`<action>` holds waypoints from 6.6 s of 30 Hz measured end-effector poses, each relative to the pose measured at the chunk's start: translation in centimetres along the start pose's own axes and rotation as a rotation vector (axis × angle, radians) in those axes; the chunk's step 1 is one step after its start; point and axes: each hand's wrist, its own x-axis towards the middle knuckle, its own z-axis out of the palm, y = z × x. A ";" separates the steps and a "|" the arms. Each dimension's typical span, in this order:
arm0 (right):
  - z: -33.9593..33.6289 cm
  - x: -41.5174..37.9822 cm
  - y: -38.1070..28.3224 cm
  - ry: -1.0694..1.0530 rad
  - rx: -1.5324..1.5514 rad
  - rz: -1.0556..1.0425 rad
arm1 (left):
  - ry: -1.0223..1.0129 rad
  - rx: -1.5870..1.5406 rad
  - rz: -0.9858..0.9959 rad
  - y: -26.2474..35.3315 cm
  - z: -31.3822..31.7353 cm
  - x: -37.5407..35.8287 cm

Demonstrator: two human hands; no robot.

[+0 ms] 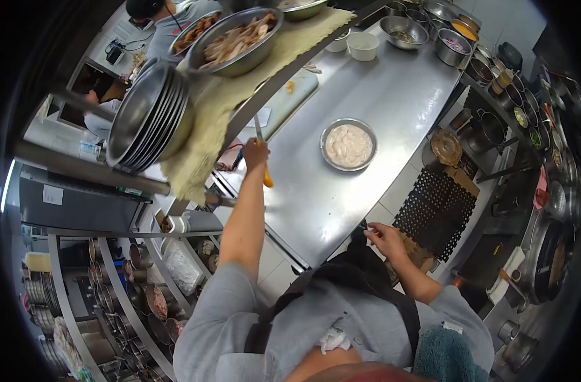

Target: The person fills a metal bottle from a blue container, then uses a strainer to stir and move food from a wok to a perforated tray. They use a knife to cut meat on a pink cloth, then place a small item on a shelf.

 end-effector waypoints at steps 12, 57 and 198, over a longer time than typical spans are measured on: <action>-9.1 0.0 8.3 0.331 -0.134 0.228 | 0.236 0.880 0.560 -2.8 2.7 13.7; -9.9 -2.6 21.5 0.338 -0.654 0.190 | -0.252 -0.333 -0.258 7.7 9.5 11.6; 19.9 4.0 -56.0 0.559 -0.642 -2.178 | 1.067 0.555 0.201 -0.4 -54.9 -62.4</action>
